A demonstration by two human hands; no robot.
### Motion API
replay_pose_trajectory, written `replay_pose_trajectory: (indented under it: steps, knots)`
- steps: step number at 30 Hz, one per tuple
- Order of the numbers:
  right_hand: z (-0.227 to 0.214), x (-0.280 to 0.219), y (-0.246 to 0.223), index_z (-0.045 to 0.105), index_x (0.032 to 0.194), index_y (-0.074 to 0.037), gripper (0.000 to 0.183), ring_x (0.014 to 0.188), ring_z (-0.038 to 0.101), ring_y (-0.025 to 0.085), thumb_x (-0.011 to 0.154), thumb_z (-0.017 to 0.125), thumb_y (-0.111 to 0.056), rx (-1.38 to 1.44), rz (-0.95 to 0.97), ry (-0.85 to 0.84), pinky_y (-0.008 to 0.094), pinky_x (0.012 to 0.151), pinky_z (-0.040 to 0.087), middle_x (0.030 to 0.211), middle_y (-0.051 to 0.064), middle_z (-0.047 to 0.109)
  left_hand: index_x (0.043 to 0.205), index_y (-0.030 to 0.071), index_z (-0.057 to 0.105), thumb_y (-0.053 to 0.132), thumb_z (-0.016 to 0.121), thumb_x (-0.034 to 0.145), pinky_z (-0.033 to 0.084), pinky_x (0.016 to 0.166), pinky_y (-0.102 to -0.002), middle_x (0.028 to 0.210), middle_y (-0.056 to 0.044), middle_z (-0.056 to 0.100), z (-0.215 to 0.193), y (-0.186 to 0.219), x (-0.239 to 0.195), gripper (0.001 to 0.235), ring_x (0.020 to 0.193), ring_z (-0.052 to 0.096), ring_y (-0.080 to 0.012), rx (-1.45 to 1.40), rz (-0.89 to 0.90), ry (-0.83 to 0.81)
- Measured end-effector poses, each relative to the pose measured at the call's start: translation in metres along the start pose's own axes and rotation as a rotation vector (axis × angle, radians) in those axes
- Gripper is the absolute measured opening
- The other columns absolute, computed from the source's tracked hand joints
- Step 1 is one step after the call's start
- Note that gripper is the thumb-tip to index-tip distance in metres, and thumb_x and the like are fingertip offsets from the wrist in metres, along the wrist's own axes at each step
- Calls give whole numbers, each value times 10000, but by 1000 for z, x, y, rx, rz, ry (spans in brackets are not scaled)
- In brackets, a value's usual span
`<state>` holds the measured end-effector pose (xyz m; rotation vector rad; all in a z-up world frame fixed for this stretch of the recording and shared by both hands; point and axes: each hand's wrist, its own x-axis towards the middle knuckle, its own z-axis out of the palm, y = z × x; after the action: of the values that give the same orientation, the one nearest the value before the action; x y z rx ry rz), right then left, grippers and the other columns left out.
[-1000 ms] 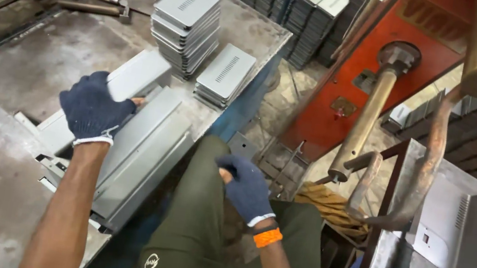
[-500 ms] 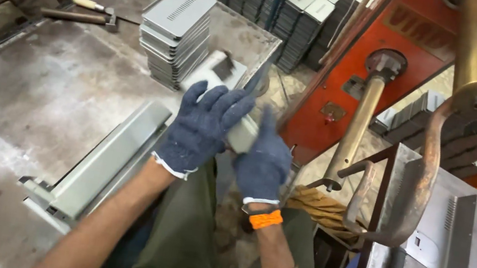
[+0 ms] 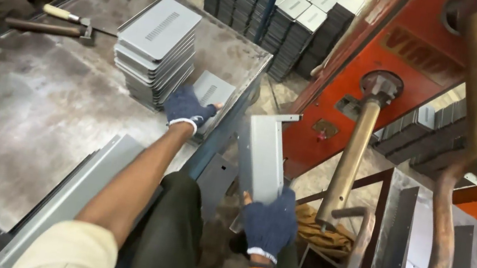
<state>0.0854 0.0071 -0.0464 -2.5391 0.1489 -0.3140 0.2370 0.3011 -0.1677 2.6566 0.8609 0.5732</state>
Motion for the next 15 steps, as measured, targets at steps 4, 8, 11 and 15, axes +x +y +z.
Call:
replay_pose_trajectory:
  steps: [4,8,11,15]
  knots:
    - [8,4,10,618,1155,-52,673,851,721,380,618,899,-342,-20,55,-27,454,780,566,997,176,729,1112,101,763,849,788,559,552,773,-412,1051,-134,732,35,-18,36,930,889,716,-292,140,-184,-328]
    - [4,6,13,623,1193,-81,717,865,735,385,583,903,-334,13,148,-33,461,785,577,1014,167,752,1078,90,716,712,959,441,578,746,-418,1016,-135,725,23,-17,51,922,847,730,-288,182,-228,-309]
    - [10,7,23,633,1166,-73,696,850,736,367,578,903,-331,39,131,-4,445,772,577,1003,157,750,994,65,713,378,905,555,564,743,-452,922,-156,736,43,-27,64,572,808,708,-349,-45,-127,-32]
    - [-1,1,20,623,1205,-50,755,855,717,396,587,912,-373,66,151,23,469,774,571,1021,184,738,939,2,757,155,841,667,529,716,-425,853,-156,755,-47,0,25,323,725,683,-368,-517,3,162]
